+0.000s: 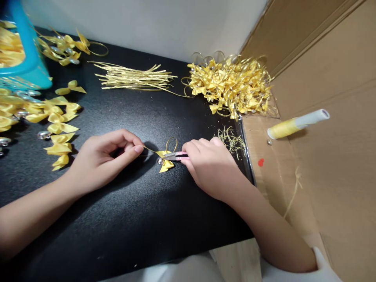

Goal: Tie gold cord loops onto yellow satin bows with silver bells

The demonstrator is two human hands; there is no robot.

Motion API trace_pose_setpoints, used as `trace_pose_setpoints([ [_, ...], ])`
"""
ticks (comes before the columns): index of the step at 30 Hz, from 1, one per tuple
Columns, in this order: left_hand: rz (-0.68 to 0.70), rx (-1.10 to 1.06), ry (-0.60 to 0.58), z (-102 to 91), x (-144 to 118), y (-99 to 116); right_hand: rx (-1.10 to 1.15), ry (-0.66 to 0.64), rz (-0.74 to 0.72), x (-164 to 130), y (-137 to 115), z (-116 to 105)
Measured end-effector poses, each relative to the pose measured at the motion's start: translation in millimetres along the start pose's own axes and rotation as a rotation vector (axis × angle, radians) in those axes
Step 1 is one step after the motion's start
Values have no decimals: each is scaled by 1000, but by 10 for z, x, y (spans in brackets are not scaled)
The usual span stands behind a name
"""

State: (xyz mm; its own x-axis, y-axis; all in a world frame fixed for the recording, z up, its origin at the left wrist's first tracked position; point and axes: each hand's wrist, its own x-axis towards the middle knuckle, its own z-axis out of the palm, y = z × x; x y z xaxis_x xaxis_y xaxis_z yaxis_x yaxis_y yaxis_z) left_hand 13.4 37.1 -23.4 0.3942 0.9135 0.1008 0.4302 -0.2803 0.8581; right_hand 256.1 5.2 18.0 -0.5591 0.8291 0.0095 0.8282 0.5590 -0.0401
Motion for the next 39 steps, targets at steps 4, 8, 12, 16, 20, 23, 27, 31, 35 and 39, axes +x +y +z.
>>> trace_pose_setpoints([
  [4,0,-9,-6,0,-4,9,8,9,0,25,-18,-15],
  [8,-6,17,69,-6,-22,7,119,72,77,-85,77,-38],
  [12,-75,176,326,-53,-4,-36,62,311,426,-418,403,26],
  [16,3,433,270,-103,44,-86,-155,342,744,-760,738,186],
  [20,93,531,293,-74,35,-33,-180,302,843,-862,816,273],
  [23,159,543,232,-21,-3,41,-150,348,837,-708,606,219],
  [27,220,542,151,35,-34,91,299,283,493,-275,63,169],
  [31,213,443,114,65,-62,119,631,157,408,95,-273,267],
  [35,16,219,66,86,-97,140,705,215,394,196,-324,367],
  [39,-121,86,67,90,-106,138,594,279,472,221,-387,417],
])
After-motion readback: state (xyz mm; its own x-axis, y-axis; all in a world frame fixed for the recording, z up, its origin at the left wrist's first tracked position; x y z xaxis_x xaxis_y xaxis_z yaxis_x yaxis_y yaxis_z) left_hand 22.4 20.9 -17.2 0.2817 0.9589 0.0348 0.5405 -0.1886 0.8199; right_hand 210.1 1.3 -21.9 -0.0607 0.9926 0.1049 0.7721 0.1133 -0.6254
